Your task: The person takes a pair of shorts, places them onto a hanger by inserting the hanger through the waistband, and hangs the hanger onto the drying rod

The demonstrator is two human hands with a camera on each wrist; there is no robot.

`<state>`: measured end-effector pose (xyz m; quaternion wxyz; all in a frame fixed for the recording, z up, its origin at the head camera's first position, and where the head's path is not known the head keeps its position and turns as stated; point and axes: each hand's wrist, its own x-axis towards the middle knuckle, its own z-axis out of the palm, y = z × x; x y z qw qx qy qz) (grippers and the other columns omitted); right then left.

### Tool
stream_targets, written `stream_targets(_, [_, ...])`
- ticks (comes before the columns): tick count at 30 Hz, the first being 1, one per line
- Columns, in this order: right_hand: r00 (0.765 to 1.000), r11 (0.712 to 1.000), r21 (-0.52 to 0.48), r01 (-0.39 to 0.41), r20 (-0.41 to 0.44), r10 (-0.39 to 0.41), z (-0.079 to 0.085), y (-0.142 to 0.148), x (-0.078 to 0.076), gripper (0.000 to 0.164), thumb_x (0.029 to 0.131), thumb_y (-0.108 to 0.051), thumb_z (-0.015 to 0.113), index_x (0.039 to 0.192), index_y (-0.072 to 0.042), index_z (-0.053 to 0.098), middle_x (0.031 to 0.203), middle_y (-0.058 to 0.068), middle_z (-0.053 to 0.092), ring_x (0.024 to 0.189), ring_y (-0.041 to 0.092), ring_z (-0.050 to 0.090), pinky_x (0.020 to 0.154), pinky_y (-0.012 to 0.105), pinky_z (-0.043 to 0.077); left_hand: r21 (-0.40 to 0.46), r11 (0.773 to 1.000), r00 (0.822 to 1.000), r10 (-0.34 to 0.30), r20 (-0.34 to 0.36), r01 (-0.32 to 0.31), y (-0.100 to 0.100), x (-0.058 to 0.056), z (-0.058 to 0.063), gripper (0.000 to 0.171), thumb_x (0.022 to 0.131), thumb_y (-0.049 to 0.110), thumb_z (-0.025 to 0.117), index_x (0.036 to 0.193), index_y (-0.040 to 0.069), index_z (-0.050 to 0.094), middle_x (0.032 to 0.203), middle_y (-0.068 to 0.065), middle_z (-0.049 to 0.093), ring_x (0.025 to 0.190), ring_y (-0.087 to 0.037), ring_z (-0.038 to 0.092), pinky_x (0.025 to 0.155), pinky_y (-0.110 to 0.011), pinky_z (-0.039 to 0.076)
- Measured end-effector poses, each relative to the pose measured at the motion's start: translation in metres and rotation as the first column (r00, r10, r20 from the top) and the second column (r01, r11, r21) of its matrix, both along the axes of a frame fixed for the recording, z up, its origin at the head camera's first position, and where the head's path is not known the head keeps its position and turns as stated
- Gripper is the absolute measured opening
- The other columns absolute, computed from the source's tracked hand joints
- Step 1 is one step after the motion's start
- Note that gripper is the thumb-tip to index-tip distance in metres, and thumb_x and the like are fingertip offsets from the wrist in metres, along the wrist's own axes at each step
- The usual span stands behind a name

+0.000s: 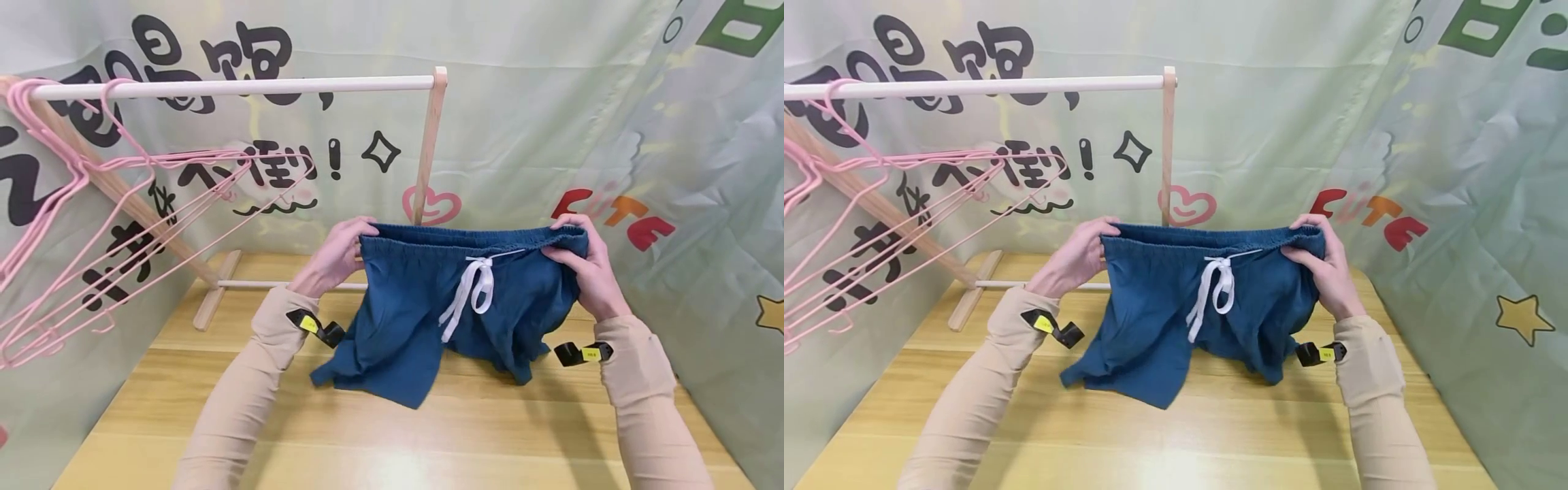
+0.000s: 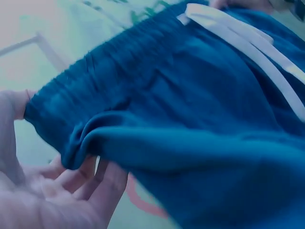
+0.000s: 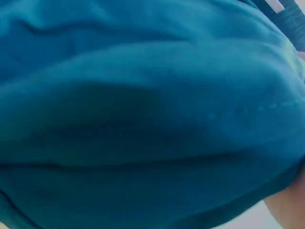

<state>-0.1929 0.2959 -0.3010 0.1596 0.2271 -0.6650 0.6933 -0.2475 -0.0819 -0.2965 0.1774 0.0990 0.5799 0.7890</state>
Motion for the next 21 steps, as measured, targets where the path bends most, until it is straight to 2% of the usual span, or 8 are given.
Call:
stream_targets(6, [0.989,0.99,-0.023,-0.141,-0.05,0.14,0.023,-0.009,-0.001,0.03,0.094,0.019,0.047,0.106,-0.007,0.056,0.094,0.003,0.054,0.086,0.016,0.056,0.068,0.021,0.052,0.129,0.99,0.998,0.067,-0.004,-0.066,-0.014,0.005,0.033,0.012,0.098,0.013,0.052,0.088,0.017,0.059,0.074,0.006,0.06,0.064,-0.008,0.058,0.06,-0.023,0.047])
stream_targets(8, [0.991,0.992,-0.026,-0.122,-0.067,0.12,0.031,-0.013,-0.002,0.027,0.092,0.021,0.049,0.101,-0.004,0.057,0.088,0.004,0.057,0.081,0.017,0.058,0.067,0.022,0.052,0.185,0.977,0.994,0.109,-0.027,-0.102,-0.017,0.006,0.045,0.012,0.098,0.01,0.053,0.089,0.016,0.059,0.075,0.005,0.061,0.064,-0.008,0.058,0.059,-0.022,0.047])
stream_targets(11, [0.994,1.0,0.023,-0.016,-0.108,0.019,0.046,-0.016,-0.003,0.02,0.09,0.019,0.056,0.096,0.0,0.059,0.086,0.004,0.061,0.08,0.017,0.059,0.07,0.021,0.05,0.262,0.952,0.977,0.188,-0.103,-0.156,-0.019,0.008,0.066,0.012,0.098,0.004,0.053,0.093,0.014,0.057,0.079,0.002,0.06,0.066,-0.009,0.058,0.06,-0.02,0.046])
stream_targets(13, [0.988,0.996,0.045,0.08,-0.135,-0.073,0.056,-0.02,-0.005,0.015,0.088,0.016,0.061,0.093,0.001,0.061,0.088,0.003,0.063,0.081,0.017,0.057,0.074,0.022,0.048,0.318,0.93,0.952,0.248,-0.178,-0.183,-0.019,0.009,0.079,0.015,0.098,-0.001,0.052,0.094,0.013,0.055,0.08,0.002,0.058,0.068,-0.01,0.056,0.063,-0.02,0.045])
stream_targets(15, [0.978,0.988,0.063,0.14,-0.163,-0.128,0.065,-0.022,-0.006,0.014,0.088,0.013,0.064,0.093,0.001,0.061,0.089,0.001,0.063,0.081,0.017,0.056,0.072,0.022,0.046,0.347,0.918,0.921,0.292,-0.259,-0.193,-0.018,0.011,0.091,0.018,0.098,-0.004,0.05,0.095,0.013,0.054,0.079,0.002,0.057,0.071,-0.01,0.056,0.067,-0.02,0.045])
stream_targets(18, [0.97,0.989,0.002,0.147,-0.194,-0.144,0.075,-0.025,-0.008,0.015,0.086,0.013,0.065,0.093,0.0,0.062,0.09,0.003,0.062,0.076,0.018,0.054,0.063,0.022,0.044,0.399,0.9,0.873,0.331,-0.358,-0.177,-0.017,0.014,0.102,0.02,0.098,-0.007,0.05,0.095,0.011,0.054,0.075,0.002,0.056,0.074,-0.011,0.054,0.072,-0.02,0.043])
stream_targets(21, [0.965,0.99,-0.064,0.129,-0.22,-0.14,0.076,-0.029,-0.008,0.018,0.085,0.016,0.064,0.092,0.0,0.063,0.089,0.005,0.061,0.069,0.018,0.054,0.057,0.02,0.043,0.416,0.894,0.829,0.356,-0.43,-0.169,-0.017,0.018,0.105,0.021,0.097,-0.009,0.05,0.094,0.011,0.056,0.073,0.003,0.058,0.076,-0.012,0.053,0.077,-0.02,0.042])
